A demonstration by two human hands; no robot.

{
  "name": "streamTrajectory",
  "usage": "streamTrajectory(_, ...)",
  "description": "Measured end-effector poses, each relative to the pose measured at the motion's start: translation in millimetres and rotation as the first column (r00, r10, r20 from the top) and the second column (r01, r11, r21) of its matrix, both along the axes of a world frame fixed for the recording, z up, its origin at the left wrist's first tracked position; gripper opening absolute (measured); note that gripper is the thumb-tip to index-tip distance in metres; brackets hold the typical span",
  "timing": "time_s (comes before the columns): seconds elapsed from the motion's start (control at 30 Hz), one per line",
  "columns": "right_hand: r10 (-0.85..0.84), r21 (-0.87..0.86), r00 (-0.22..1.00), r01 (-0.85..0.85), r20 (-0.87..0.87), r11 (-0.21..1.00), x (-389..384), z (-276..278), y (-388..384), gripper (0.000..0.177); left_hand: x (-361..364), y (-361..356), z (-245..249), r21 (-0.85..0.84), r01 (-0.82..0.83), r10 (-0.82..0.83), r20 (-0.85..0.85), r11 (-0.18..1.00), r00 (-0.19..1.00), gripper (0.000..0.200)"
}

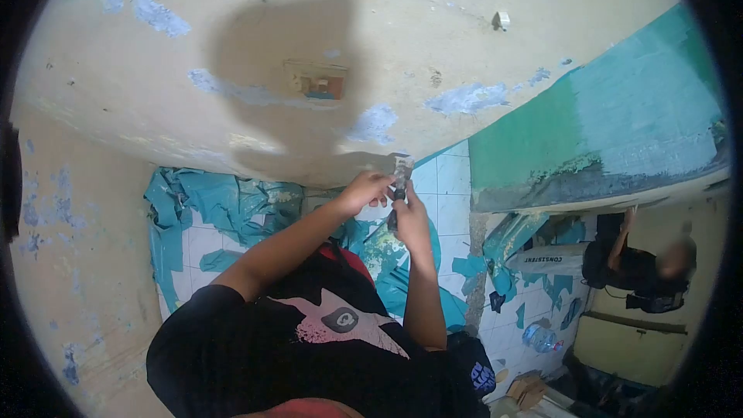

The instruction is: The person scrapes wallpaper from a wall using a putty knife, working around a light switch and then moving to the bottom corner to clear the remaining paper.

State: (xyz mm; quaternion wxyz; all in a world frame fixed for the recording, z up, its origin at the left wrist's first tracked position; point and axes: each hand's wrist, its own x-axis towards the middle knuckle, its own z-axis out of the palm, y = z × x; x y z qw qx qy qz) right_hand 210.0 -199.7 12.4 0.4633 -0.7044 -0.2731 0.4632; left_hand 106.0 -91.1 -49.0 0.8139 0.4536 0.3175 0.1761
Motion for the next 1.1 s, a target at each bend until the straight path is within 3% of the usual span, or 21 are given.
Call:
streamTrajectory(0.1, -0.084, -0.055, 0.996, 0.082, -0.039, 0.995, 19, 35, 17, 0.061, 21, 4, 14, -0.018, 0.033, -0.032, 0.063, 0.999, 0.997, 0.033)
streamTrajectory(0.17, 0.005, -0.100, 0.993, -0.016, -0.115, 0.995, 38, 42, 29, 0.056, 36, 10, 10, -0.061, 0.008, -0.006, 0.038, 0.998, 0.999, 0.027)
streamTrajectory(0.2, 0.022, -0.032, 0.994, -0.026, -0.110, 0.999, 46, 37, 33, 0.037, 41, 15, 15, -0.083, -0.004, 0.008, 0.040, 0.997, 0.999, 0.024)
streamTrajectory(0.37, 0.092, -0.235, 0.992, -0.110, -0.084, 0.966, 71, -50, 60, 0.018, 62, 16, -59, -0.046, 0.002, -0.007, -0.103, 0.999, 0.995, 0.023)
streamTrajectory(0.4, 0.092, -0.200, 0.994, -0.103, -0.064, 0.974, 70, -76, 56, 0.017, 56, 12, -65, -0.042, 0.061, -0.067, -0.170, 0.997, 0.983, 0.023)
streamTrajectory(0.47, 0.092, -0.224, 0.995, -0.099, -0.043, 0.969, 57, -73, 45, 0.039, 41, 2, -65, -0.090, 0.115, -0.134, -0.246, 0.989, 0.960, 0.027)
streamTrajectory(0.53, 0.102, -0.237, 0.994, -0.109, -0.040, 0.965, 50, -73, 30, 0.061, 29, -8, -65, -0.109, 0.077, -0.094, -0.151, 0.991, 0.984, 0.032)
streamTrajectory(0.57, 0.107, -0.252, 0.993, -0.117, -0.053, 0.961, 48, -75, 22, 0.061, 26, -12, -65, -0.100, 0.072, -0.084, -0.125, 0.992, 0.989, 0.034)
streamTrajectory(0.63, 0.106, -0.103, 0.977, -0.087, 0.186, 0.991, 45, -74, 14, 0.058, 28, -13, -45, -0.084, 0.071, -0.079, -0.104, 0.994, 0.991, 0.034)
streamTrajectory(0.67, 0.082, -0.099, 0.973, -0.062, 0.215, 0.993, 47, -75, 15, 0.058, 31, -13, -38, -0.060, 0.074, -0.079, -0.073, 0.995, 0.994, 0.034)
streamTrajectory(0.7, 0.081, -0.106, 0.974, -0.059, 0.213, 0.993, 51, -80, 20, 0.058, 36, -12, -41, -0.068, 0.077, -0.082, -0.074, 0.995, 0.994, 0.034)
streamTrajectory(0.77, 0.095, -0.164, 0.974, -0.062, 0.205, 0.984, 62, -100, 31, 0.059, 50, -5, -60, 0.012, 0.100, -0.095, -0.231, 0.995, 0.968, 0.034)
streamTrajectory(0.9, 0.204, -0.229, 0.926, -0.134, 0.316, 0.964, 78, -141, 30, 0.062, 58, -3, -84, 0.021, 0.121, -0.111, -0.268, 0.992, 0.957, 0.033)
streamTrajectory(0.97, 0.167, -0.209, 0.958, -0.119, 0.233, 0.971, 62, -88, 17, 0.064, 49, -15, -53, 0.028, 0.105, -0.093, -0.283, 0.994, 0.955, 0.031)
streamTrajectory(1.03, 0.169, -0.186, 0.939, -0.116, 0.299, 0.976, 51, -45, 4, 0.065, 45, -28, -41, 0.110, -0.029, 0.034, -0.046, 0.993, 0.998, 0.028)
streamTrajectory(1.1, 0.136, -0.137, 0.959, -0.105, 0.249, 0.985, 42, -1, -3, 0.066, 41, -35, -12, 0.192, -0.069, 0.072, -0.014, 0.979, 0.997, 0.028)
